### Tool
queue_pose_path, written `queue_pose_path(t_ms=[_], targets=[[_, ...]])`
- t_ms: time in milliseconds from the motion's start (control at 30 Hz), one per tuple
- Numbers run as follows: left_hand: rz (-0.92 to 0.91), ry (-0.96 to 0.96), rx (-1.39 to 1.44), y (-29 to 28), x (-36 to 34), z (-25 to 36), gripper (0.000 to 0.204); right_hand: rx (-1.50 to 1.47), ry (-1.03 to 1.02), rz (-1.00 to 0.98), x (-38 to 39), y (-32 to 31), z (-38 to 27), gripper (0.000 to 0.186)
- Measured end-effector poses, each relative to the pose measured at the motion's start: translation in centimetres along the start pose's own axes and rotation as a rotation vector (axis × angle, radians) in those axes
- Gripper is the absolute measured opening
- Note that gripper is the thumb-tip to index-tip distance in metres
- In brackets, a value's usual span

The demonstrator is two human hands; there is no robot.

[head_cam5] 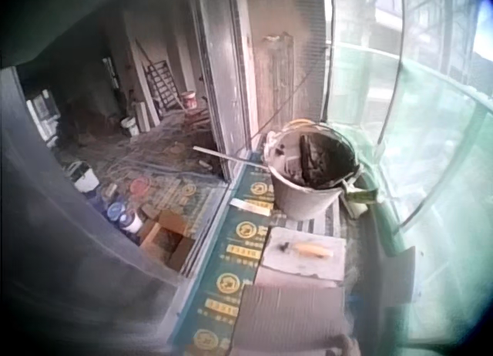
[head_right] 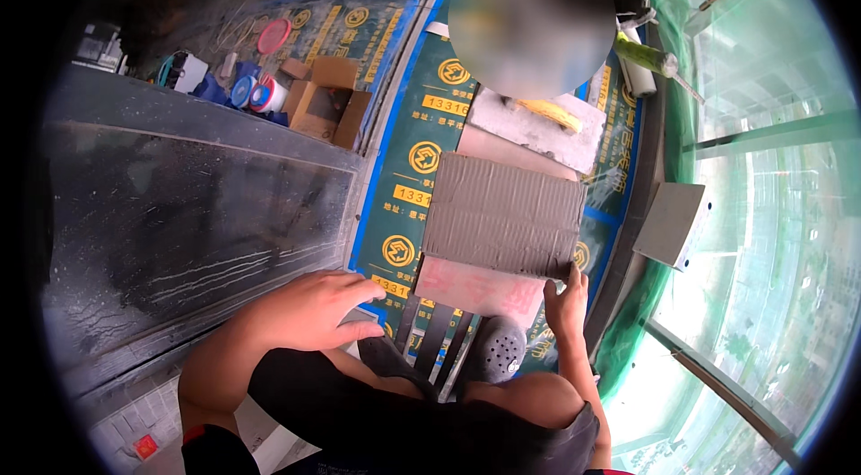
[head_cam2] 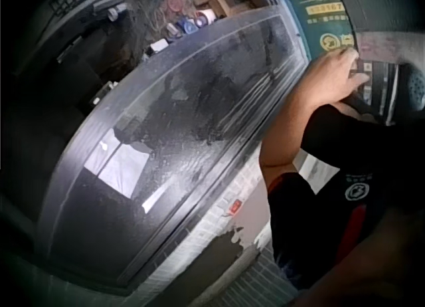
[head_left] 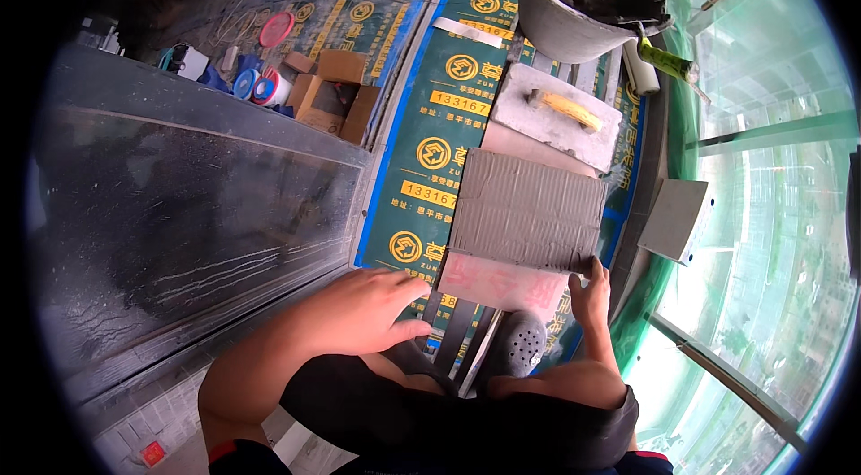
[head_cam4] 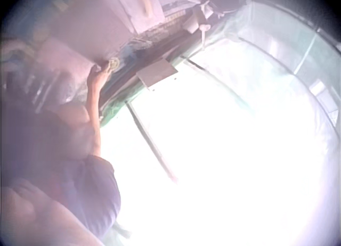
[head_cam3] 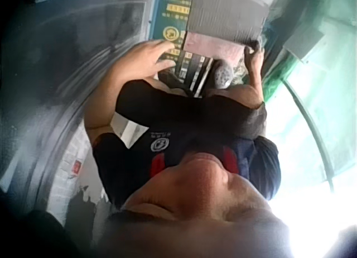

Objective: The person applies mortar from a bucket to the back of tiles with a trowel and presses the tiles onto a wall.

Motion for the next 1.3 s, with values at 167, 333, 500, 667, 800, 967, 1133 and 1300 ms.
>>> queue_pose_path(t_ms=[167,333,500,667,800,967,1133,1300], targets=[[0.055,-0.003,0.002,-0.1,0.2,-0.2,0.042,0.069,-0.041,0.012,0.6,-0.5,-2.0,0.074],[0.088,-0.018,0.002,-0.1,1.6,-0.4,0.042,-0.041,-0.204,-0.006,1.0,-1.6,-6.0,0.071],[0.011,-0.056,0.018,0.2,2.3,-0.8,0.050,0.076,-0.377,-0.123,0.1,-2.7,-5.9,0.044],[0.056,-0.025,0.008,-0.6,2.3,-0.9,0.050,0.237,-0.741,-0.209,-0.4,-2.3,-6.2,0.034],[0.037,-0.010,0.015,-1.1,1.6,-0.5,0.050,0.345,-0.898,-0.336,-1.6,-2.3,-7.2,0.038],[0.063,0.055,-0.005,-1.7,0.6,-0.1,0.047,0.400,-0.997,-0.381,-4.6,-2.7,-7.8,0.035],[0.134,0.101,-0.005,-2.8,0.1,0.5,0.041,0.499,-1.082,-0.363,-7.7,-3.1,-10.7,0.032],[0.111,0.080,-0.006,-2.4,0.8,0.4,0.048,0.609,-1.262,-0.534,-8.5,-2.2,-11.6,0.023]])
Point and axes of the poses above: each hand's wrist, its own x-axis away from the middle knuckle, its own y-axis out of the palm, z = x × y, the point moved 8 cm from there along -x, towards the middle knuckle, and after that the axes turned 11 degrees about -x, right-handed, at the moved point
